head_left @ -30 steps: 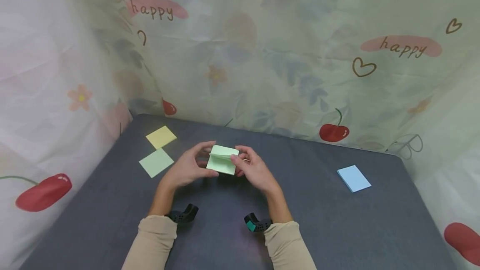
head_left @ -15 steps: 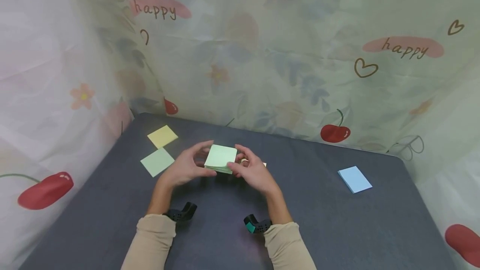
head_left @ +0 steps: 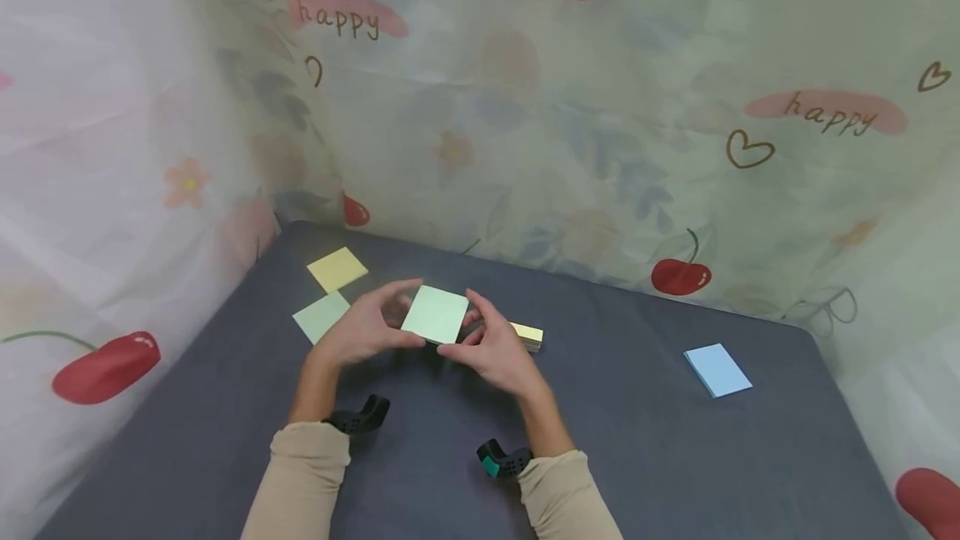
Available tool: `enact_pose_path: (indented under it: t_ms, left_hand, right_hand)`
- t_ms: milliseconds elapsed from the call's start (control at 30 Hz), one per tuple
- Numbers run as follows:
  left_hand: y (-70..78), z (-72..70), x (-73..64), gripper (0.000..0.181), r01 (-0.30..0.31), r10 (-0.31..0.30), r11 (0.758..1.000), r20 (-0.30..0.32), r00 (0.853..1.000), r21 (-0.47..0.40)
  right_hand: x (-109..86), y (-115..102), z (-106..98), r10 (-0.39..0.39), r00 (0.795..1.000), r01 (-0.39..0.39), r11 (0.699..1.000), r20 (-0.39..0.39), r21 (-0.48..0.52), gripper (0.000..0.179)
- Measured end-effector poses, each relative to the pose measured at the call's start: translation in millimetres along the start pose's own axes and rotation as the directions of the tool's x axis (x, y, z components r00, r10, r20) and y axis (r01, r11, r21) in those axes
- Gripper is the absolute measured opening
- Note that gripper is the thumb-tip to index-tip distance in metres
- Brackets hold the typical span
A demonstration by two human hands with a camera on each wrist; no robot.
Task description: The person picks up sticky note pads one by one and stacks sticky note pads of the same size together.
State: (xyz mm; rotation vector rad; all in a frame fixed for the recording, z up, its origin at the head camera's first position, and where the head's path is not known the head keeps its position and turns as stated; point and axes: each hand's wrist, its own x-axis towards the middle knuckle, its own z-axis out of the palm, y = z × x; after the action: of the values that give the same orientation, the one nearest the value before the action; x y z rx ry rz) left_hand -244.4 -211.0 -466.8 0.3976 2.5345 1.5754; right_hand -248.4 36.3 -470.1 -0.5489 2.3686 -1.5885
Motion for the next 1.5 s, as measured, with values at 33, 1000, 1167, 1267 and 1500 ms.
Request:
enact_pose_path:
  t_ms: [33, 1000, 1167, 1267, 1500]
  left_hand:
    - [-0.5, -1.2, -0.1, 0.092, 0.004, -0.004, 1.000, -0.004, 1.000, 0.009]
    - [-26.4, 1.7, 1.1, 0.068, 0.167, -0.130, 0.950, -0.152, 0.980, 0.265]
    - [-25.8, 9.1, 6.0, 0.067, 0.207, -0.166, 0.932, -0.160, 0.973, 0.298]
    - [-24.8, 13.4, 8.8, 0.067, 0.231, -0.189, 0.918, -0.156, 0.969, 0.323]
    - [-24.4, 16.6, 11.0, 0.065, 0.238, -0.191, 0.885, -0.156, 0.969, 0.400]
  right_hand:
    - [1.9, -1, 3, -0.009, 1.000, 0.009, 1.000, -0.004, -0.021, 0.095]
    - [17.6, 12, 46, 0.038, 0.997, -0.058, 0.950, -0.069, -0.308, 0.089]
    - [17.6, 15, 43, 0.060, 0.996, -0.079, 0.940, -0.067, -0.333, 0.086]
    - [17.4, 16, 41, 0.084, 0.995, -0.100, 0.933, -0.061, -0.346, 0.086]
    - [18.7, 18, 39, 0.112, 0.992, -0.127, 0.928, -0.063, -0.351, 0.088]
